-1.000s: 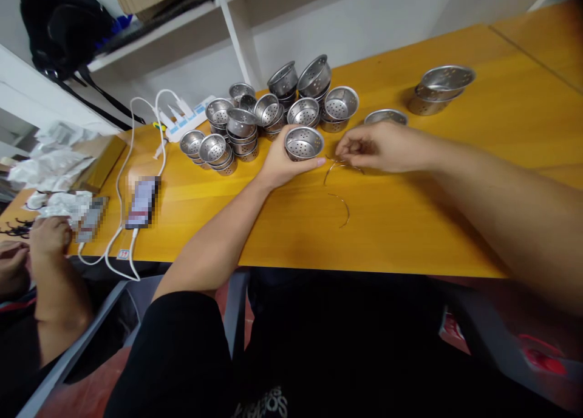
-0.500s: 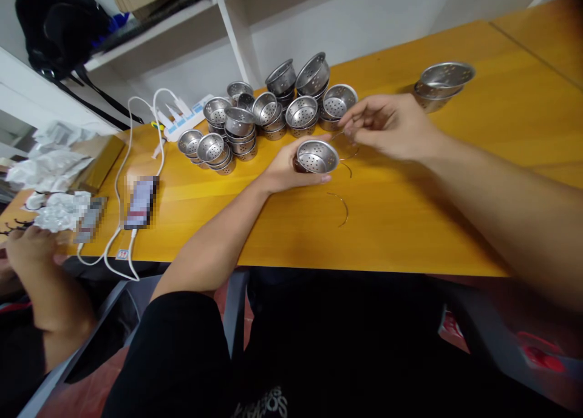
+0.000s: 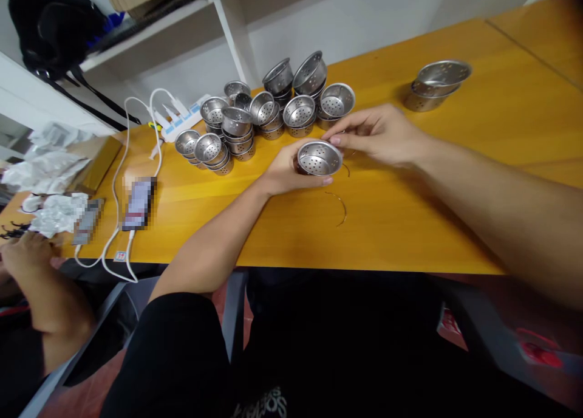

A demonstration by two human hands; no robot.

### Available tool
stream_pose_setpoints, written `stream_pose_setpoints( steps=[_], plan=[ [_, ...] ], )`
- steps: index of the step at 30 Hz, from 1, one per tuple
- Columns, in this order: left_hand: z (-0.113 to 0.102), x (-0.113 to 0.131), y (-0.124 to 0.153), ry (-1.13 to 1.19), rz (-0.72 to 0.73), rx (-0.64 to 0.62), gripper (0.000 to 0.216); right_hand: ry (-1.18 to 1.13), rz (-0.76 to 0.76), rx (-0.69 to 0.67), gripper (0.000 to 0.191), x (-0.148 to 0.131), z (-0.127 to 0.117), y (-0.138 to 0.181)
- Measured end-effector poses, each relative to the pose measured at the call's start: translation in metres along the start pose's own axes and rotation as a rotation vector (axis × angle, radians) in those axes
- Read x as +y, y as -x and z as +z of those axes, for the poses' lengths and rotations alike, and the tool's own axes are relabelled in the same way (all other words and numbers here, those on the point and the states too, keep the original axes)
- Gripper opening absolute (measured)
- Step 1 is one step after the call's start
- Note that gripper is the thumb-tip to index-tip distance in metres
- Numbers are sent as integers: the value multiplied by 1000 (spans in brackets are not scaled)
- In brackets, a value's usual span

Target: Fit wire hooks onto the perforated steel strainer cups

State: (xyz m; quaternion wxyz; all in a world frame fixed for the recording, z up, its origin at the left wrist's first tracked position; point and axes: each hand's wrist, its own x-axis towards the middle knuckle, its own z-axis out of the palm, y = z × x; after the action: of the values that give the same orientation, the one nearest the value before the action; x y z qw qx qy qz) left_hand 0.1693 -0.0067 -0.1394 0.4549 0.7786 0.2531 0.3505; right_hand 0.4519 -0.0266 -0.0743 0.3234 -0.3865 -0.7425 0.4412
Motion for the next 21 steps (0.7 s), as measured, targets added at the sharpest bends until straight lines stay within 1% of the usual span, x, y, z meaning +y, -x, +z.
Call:
stream_pose_setpoints(
  steps=[3, 5, 8, 10, 13, 17, 19, 21],
  plan=[
    [1, -2, 0, -8, -36, 34, 109, -8, -1, 58, 46, 2, 0, -2],
    [-1, -7, 0, -33, -63, 103, 113, -62, -12, 136, 46, 5, -3, -3],
    [-3, -14, -2, -75, -78, 243, 116, -121, -31, 252, 49, 11, -10, -6],
    [-5, -17, -4, -100, -79, 299, 117, -123, -22, 297, 50, 17, -17, -8],
    [-3, -18, -8, -126, -45, 290, 115, -118, -16, 344, 46, 23, -24, -10],
    [1, -26, -14, -116, -5, 296, 106, -116, -55, 405, 36, 22, -25, -10],
    [0, -31, -15, -117, -4, 301, 105, -131, -62, 393, 39, 20, -24, -10],
    [-3, -34, -13, -129, -6, 286, 107, -176, -55, 356, 49, 19, -23, -9]
  ],
)
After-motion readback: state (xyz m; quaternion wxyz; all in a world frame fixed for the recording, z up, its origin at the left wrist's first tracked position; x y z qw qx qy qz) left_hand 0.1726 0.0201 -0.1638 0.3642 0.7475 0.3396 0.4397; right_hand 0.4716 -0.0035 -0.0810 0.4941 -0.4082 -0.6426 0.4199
